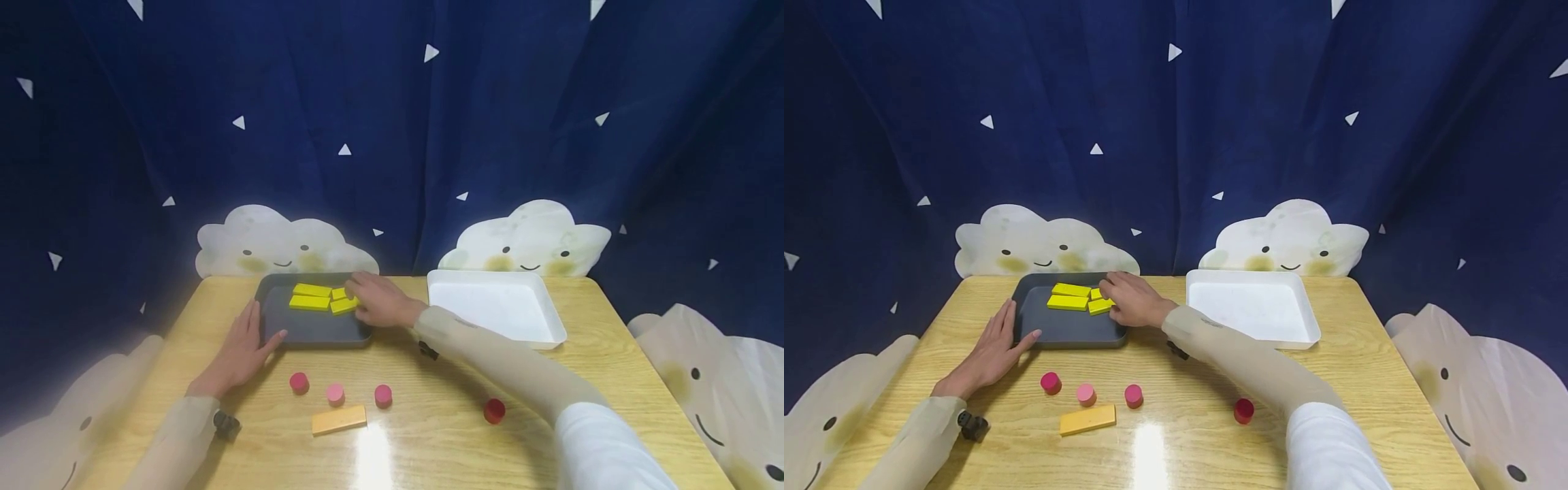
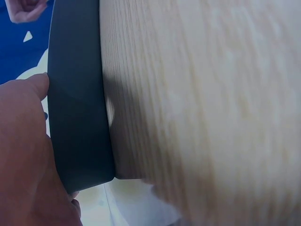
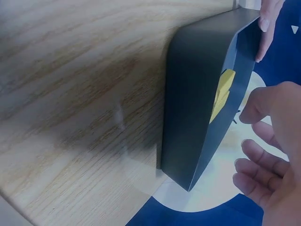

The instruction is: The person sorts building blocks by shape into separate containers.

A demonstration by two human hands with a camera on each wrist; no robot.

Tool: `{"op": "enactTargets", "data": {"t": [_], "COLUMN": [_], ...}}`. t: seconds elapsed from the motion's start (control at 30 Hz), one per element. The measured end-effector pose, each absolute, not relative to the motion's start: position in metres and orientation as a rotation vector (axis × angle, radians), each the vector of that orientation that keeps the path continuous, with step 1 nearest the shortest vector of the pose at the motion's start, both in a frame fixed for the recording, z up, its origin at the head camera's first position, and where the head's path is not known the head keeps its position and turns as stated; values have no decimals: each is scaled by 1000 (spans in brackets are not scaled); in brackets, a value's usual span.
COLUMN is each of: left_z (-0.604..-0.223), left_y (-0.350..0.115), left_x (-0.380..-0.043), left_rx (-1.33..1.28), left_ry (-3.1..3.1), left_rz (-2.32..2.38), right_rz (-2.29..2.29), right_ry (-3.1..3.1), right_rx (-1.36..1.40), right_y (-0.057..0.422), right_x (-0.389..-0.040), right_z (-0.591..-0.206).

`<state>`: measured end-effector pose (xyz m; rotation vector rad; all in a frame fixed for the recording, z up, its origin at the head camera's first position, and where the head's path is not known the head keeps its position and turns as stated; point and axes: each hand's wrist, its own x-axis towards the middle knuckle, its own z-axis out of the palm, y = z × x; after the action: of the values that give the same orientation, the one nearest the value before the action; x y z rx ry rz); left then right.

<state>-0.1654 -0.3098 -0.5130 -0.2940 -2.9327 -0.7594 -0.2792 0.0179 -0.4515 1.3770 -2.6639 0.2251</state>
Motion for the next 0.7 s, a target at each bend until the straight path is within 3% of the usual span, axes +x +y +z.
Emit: {"op": "enactTargets", "data": {"t": [0.7], "left_z": [-500], "left_y": [-303], "left_x": [-161], "left_rx": [-243], "left_ry": [-2995], "left_rz": [-774], "right_rz": [263], "right_ry": [-2664], "right_rx": [1333], "right_y": [41], "right_x": [-236], "right_z": [-435]}}
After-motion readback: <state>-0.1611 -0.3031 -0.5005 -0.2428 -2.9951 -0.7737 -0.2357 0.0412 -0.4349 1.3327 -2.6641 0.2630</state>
